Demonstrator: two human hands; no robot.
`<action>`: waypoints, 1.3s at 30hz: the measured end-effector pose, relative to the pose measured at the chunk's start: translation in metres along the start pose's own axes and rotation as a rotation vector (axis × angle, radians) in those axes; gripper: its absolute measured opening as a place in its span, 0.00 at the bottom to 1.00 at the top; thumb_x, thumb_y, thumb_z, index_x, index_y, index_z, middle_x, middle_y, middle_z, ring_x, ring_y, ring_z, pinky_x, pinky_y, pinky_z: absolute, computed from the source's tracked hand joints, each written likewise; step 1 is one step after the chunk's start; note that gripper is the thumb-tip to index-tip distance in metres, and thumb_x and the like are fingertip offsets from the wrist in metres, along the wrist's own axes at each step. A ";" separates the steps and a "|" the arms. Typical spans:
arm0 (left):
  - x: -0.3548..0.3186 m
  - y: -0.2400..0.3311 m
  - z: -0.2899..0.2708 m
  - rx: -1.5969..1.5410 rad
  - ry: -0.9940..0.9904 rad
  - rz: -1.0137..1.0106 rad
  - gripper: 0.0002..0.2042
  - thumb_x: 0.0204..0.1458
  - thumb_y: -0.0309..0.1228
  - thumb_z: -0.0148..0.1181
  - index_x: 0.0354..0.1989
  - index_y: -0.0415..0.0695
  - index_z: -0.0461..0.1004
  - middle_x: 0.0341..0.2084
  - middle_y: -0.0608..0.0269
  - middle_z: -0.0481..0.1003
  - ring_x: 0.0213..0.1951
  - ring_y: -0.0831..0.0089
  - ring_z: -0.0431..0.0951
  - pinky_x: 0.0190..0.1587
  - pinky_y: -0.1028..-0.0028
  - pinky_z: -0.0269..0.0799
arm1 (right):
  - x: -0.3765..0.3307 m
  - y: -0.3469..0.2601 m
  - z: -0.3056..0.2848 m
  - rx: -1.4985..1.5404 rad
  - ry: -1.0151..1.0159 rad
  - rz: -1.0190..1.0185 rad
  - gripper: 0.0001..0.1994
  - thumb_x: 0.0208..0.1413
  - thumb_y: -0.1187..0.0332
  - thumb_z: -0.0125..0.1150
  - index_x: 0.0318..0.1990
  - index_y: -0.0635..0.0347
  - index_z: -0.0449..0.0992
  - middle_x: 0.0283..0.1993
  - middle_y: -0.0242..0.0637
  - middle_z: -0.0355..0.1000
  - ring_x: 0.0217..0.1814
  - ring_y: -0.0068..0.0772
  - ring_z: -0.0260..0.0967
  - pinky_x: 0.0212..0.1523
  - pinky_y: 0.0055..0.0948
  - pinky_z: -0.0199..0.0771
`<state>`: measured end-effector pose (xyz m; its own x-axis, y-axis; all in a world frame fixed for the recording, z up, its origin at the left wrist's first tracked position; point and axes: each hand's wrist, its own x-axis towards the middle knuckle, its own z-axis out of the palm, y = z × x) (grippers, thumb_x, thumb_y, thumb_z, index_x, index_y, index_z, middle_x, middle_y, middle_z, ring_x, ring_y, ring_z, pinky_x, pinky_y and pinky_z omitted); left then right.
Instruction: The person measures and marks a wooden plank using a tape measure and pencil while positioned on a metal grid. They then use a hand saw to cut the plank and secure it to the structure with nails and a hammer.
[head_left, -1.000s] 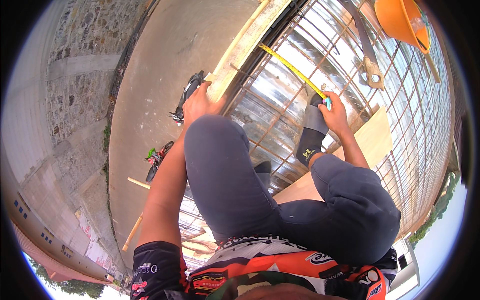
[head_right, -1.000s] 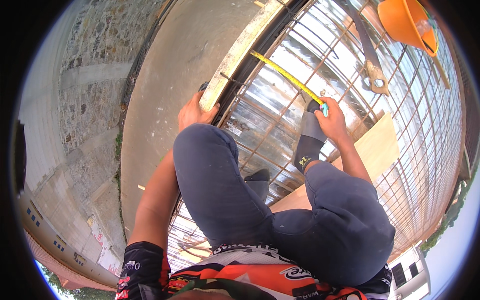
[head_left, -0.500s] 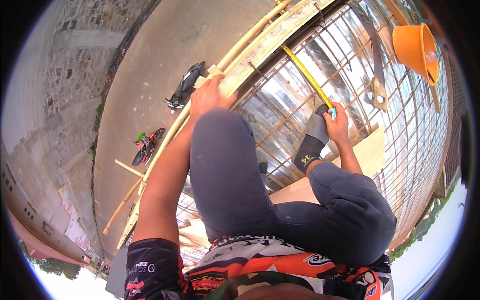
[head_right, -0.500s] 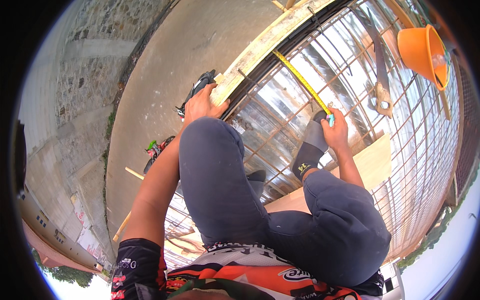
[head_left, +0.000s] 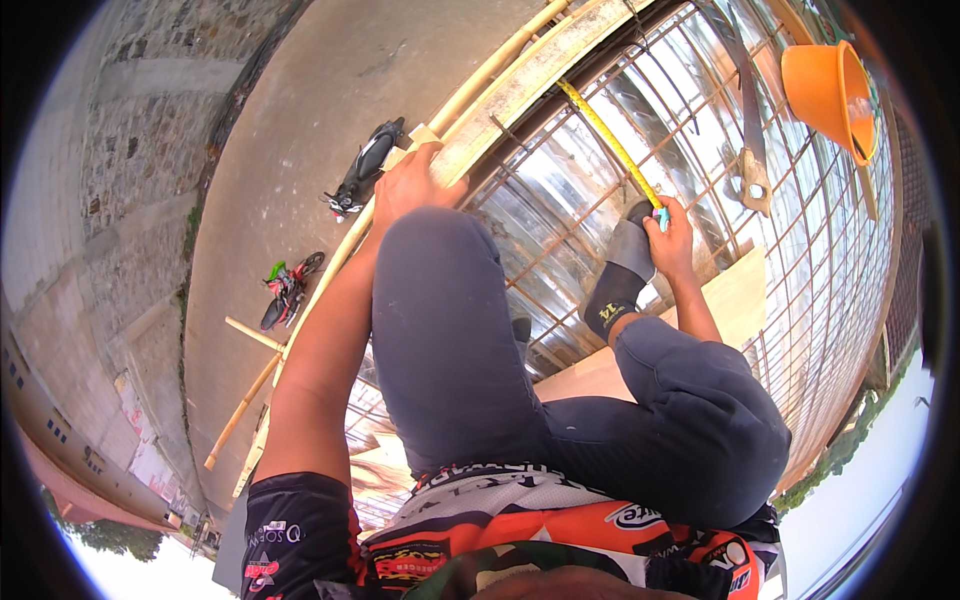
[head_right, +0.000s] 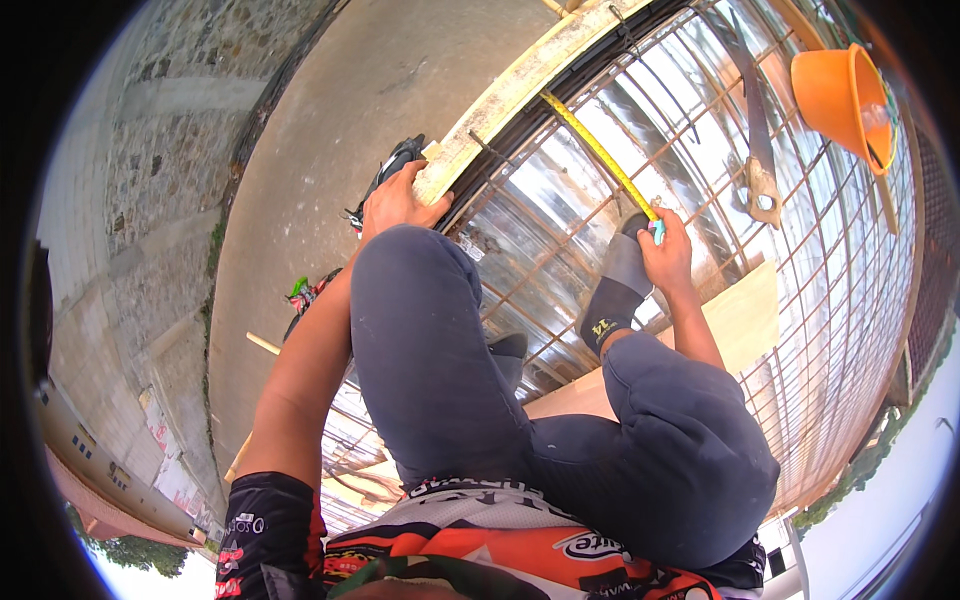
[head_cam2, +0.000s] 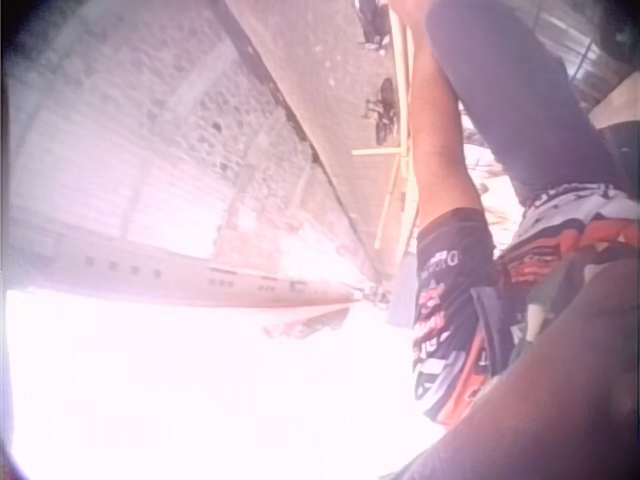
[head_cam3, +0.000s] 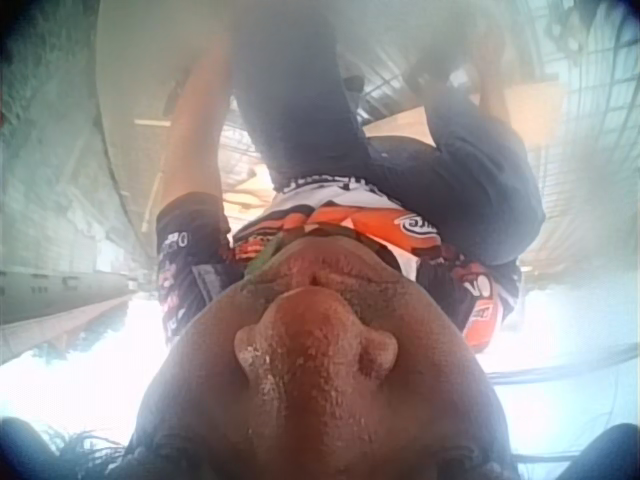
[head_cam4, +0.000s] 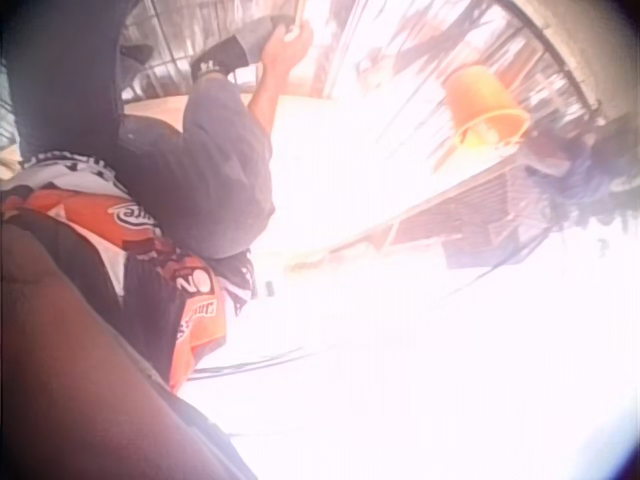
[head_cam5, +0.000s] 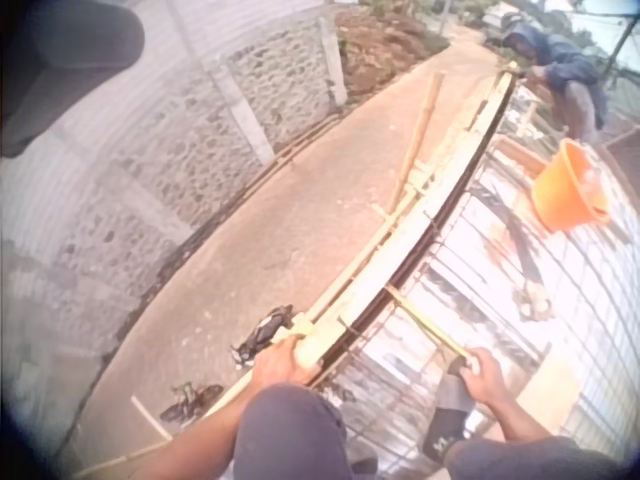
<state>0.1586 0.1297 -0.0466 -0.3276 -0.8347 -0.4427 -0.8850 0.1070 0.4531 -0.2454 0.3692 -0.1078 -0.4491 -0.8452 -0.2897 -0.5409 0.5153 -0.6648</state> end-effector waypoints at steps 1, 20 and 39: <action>0.000 0.000 0.000 0.006 -0.008 -0.001 0.35 0.53 0.50 0.73 0.67 0.45 0.76 0.55 0.44 0.84 0.57 0.48 0.85 0.63 0.54 0.77 | 0.000 0.001 0.001 0.004 0.002 0.005 0.20 0.59 0.69 0.68 0.58 0.66 0.77 0.49 0.52 0.77 0.52 0.55 0.78 0.55 0.45 0.77; 0.000 0.007 -0.001 0.030 -0.015 -0.038 0.35 0.53 0.49 0.73 0.68 0.45 0.77 0.55 0.42 0.85 0.57 0.46 0.85 0.63 0.54 0.78 | -0.007 0.002 0.002 0.043 0.031 0.023 0.21 0.59 0.69 0.70 0.58 0.65 0.78 0.48 0.52 0.79 0.51 0.55 0.80 0.54 0.45 0.79; 0.001 0.007 0.001 0.022 -0.007 -0.063 0.35 0.52 0.49 0.73 0.67 0.44 0.78 0.55 0.43 0.85 0.58 0.47 0.85 0.64 0.55 0.77 | -0.008 -0.012 0.000 -0.063 0.062 -0.056 0.21 0.58 0.68 0.70 0.58 0.64 0.78 0.51 0.52 0.80 0.52 0.55 0.80 0.54 0.43 0.79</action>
<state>0.1516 0.1301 -0.0444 -0.2731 -0.8365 -0.4751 -0.9110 0.0661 0.4071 -0.2350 0.3698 -0.0971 -0.4589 -0.8637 -0.2085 -0.6092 0.4766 -0.6337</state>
